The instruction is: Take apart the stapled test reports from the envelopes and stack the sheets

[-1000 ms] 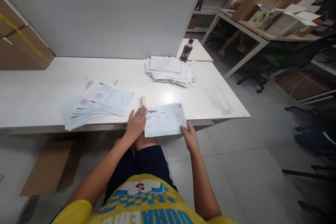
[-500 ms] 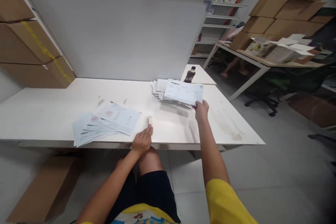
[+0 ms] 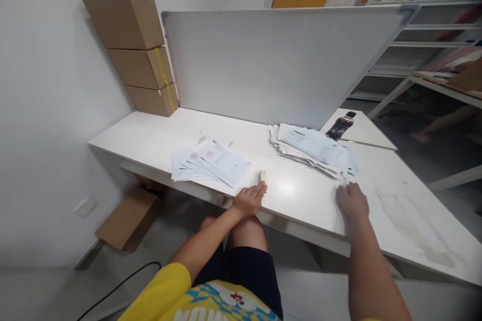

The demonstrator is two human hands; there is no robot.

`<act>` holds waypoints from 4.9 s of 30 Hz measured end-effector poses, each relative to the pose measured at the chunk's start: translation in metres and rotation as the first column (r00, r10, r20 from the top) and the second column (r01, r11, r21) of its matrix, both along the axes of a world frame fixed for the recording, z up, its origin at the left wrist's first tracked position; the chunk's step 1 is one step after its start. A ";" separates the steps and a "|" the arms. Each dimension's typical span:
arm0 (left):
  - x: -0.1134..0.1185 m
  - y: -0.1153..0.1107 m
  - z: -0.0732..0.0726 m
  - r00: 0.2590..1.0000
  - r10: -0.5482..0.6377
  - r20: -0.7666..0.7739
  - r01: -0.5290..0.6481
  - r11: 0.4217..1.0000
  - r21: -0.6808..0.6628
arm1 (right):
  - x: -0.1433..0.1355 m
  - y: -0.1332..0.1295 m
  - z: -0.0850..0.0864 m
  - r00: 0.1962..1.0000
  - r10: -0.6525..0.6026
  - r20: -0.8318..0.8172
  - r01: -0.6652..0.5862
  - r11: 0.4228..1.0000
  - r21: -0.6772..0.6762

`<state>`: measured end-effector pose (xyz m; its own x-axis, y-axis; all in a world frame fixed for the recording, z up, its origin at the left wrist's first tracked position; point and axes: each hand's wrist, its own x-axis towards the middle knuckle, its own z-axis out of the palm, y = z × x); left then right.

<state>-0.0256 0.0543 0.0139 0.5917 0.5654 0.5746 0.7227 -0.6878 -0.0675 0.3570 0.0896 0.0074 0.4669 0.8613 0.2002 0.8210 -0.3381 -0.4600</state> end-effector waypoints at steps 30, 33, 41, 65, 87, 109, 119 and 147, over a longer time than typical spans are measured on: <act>-0.084 -0.078 0.026 0.968 -0.247 -0.050 0.235 0.956 -0.174 | -0.305 -0.161 0.023 -0.215 0.149 -0.965 -0.097 0.980 0.173; -0.080 -0.100 0.027 0.974 -0.219 -0.051 0.207 0.962 -0.180 | -0.307 -0.147 0.024 -0.173 0.171 -0.970 -0.040 0.983 0.180; -0.103 -0.072 0.053 0.965 -0.260 0.015 0.256 0.938 -0.233 | -0.293 -0.150 0.008 -0.088 0.158 -0.984 0.003 0.987 0.159; -0.117 -0.034 0.063 0.957 0.076 0.281 -0.097 0.993 0.063 | -0.267 -0.168 0.018 -0.030 0.205 -0.978 0.070 0.977 0.202; -0.073 -0.102 0.042 0.951 -0.267 0.153 0.278 0.959 -0.057 | -0.294 -0.150 0.019 -0.125 0.236 -0.964 -0.045 0.969 0.243; -0.101 -0.083 0.009 0.087 0.684 0.724 0.577 0.558 -0.596 | -0.246 -0.159 0.023 0.100 0.307 -0.946 -0.079 0.951 0.300; -0.089 -0.087 0.009 0.137 0.738 0.661 0.612 0.462 -0.642 | -0.228 -0.163 0.017 0.169 0.239 -0.956 -0.195 0.959 0.206; -0.029 -0.063 0.022 0.481 0.604 0.635 0.651 0.239 -0.720 | -0.153 -0.148 0.019 0.436 0.090 -0.896 0.159 0.972 0.175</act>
<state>-0.0545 -0.0091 0.0354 0.3152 0.9295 -0.1916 -0.0606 0.2212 0.9733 0.2037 -0.0584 0.0263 0.5176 0.8352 -0.1860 -0.1037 -0.1545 -0.9825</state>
